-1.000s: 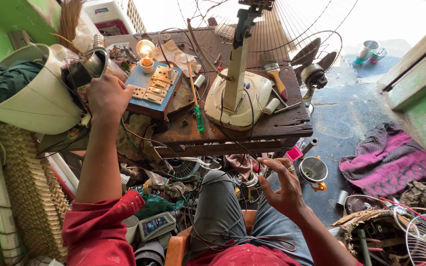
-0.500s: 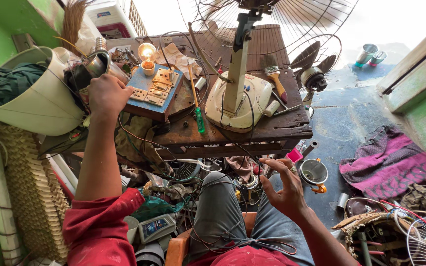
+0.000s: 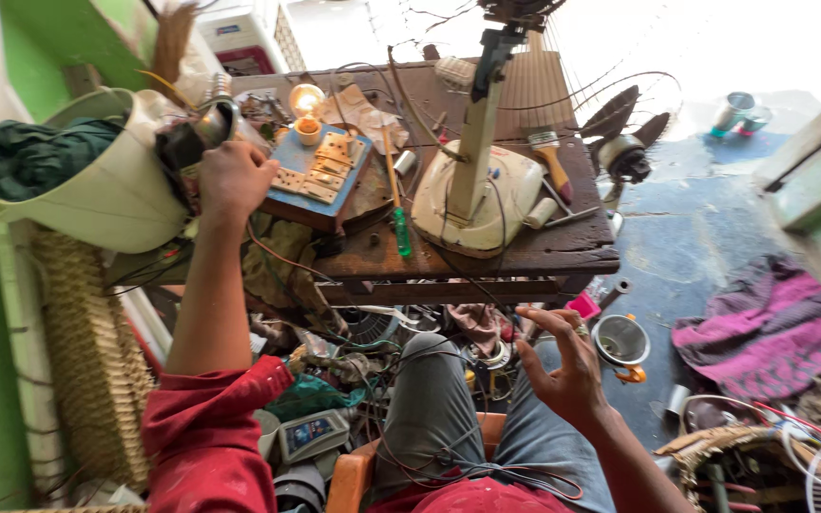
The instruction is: The person sits at a cluttered workbench and repairs a disassembled table fan. They strip wire ends, connect them to the fan's internal wiring, and test the fan by plugging it into a power strip. The fan starts spinning, and the person then applies electrical tape to secure the connections.
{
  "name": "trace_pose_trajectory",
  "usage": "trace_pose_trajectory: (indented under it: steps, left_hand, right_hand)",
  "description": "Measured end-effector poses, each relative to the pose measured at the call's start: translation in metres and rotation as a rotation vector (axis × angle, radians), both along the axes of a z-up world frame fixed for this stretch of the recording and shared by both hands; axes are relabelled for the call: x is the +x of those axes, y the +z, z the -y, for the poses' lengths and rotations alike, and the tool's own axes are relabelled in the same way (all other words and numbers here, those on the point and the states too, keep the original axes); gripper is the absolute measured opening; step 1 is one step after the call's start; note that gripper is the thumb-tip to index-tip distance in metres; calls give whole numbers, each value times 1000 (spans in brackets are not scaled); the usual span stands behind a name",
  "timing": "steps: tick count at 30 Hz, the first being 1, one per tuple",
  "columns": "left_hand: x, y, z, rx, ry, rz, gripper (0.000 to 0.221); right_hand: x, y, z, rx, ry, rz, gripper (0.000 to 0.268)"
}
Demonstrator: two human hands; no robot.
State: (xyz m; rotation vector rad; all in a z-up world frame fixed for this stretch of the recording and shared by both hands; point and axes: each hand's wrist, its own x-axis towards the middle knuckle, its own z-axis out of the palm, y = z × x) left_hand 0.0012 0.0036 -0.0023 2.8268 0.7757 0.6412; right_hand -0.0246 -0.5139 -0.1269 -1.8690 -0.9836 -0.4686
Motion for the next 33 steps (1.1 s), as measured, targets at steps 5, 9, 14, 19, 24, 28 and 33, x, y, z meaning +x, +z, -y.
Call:
trace_pose_trajectory:
  steps: [5,9,14,19,24,28,33]
  left_hand:
    - [-3,-5,1,-41,-5,27,26]
    - [-1,-5,-2,-16,5,-12,26]
    - [4,-6,-1,8,35,-49,26]
    - [-1,-5,3,21,18,-13,25]
    - [-5,-3,8,37,12,-20,26]
    - [-7,-3,13,32,19,-20,26]
    - [-7,-3,16,37,16,7,24]
  right_hand:
    - [-1,3,1,-4,-24,-21,48]
    - [-2,4,1,-4,-19,-37,48]
    - [0,5,3,-5,-14,-56,47]
    - [0,5,4,6,-16,-44,48]
    - [0,4,4,3,-6,-31,47]
    - [0,5,4,8,0,-24,47]
    - [0,6,6,11,-12,-3,47]
